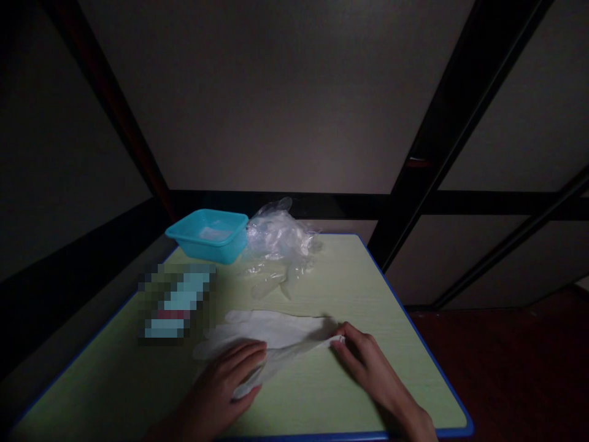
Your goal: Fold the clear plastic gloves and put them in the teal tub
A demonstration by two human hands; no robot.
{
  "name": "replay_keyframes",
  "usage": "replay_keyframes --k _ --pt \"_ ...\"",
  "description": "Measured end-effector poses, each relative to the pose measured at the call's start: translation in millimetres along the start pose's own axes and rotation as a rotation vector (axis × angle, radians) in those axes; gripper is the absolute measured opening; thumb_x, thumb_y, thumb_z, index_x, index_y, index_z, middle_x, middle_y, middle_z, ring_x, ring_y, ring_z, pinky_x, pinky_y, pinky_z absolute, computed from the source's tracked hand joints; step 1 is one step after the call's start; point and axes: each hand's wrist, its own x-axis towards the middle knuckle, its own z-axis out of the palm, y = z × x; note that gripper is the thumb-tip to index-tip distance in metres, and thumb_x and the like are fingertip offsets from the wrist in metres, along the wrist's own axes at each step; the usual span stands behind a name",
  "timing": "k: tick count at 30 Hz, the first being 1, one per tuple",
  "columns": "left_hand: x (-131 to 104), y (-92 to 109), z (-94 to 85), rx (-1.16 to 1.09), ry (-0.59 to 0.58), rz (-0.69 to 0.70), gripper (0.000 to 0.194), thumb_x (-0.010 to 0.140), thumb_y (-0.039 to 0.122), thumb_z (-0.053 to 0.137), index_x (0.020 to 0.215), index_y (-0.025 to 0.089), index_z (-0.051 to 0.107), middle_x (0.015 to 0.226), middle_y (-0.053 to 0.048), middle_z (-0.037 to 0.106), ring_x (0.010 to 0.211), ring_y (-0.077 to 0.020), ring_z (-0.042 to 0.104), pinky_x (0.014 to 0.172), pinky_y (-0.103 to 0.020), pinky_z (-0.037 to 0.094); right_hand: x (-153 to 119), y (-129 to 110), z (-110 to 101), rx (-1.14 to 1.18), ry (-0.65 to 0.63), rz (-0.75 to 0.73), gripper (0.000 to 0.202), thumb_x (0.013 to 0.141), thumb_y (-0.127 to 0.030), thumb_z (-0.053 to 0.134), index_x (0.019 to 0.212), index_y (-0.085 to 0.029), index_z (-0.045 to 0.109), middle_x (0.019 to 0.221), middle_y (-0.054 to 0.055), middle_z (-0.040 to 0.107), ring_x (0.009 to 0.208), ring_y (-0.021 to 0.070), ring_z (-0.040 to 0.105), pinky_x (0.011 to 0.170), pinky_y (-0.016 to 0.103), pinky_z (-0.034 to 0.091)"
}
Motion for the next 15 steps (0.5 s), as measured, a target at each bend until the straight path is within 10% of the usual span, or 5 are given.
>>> replay_keyframes --k 8,15 --pt "40 -16 -15.1 -0.309 0.001 -0.502 0.022 0.073 0.019 0.052 0.085 0.014 0.069 0.093 -0.008 0.069 0.095 -0.0256 0.06 0.089 -0.035 0.043 26 -4 10 -0.028 0.103 0.075 0.027 0.086 -0.039 0.034 0.068 -0.02 0.043 0.057 0.0 0.051 0.053 0.0148 0.048 0.05 0.024 0.033" --pt "72 -39 -29.2 -0.428 -0.128 -0.54 0.023 0.069 0.025 0.051 0.084 0.016 0.066 0.089 -0.001 0.068 0.094 -0.023 0.059 0.079 -0.026 0.044 34 -8 22 -0.316 0.23 0.219 0.02 0.083 -0.026 0.037 0.069 -0.019 0.05 0.058 0.005 0.06 0.052 0.0176 0.054 0.05 0.025 0.029"
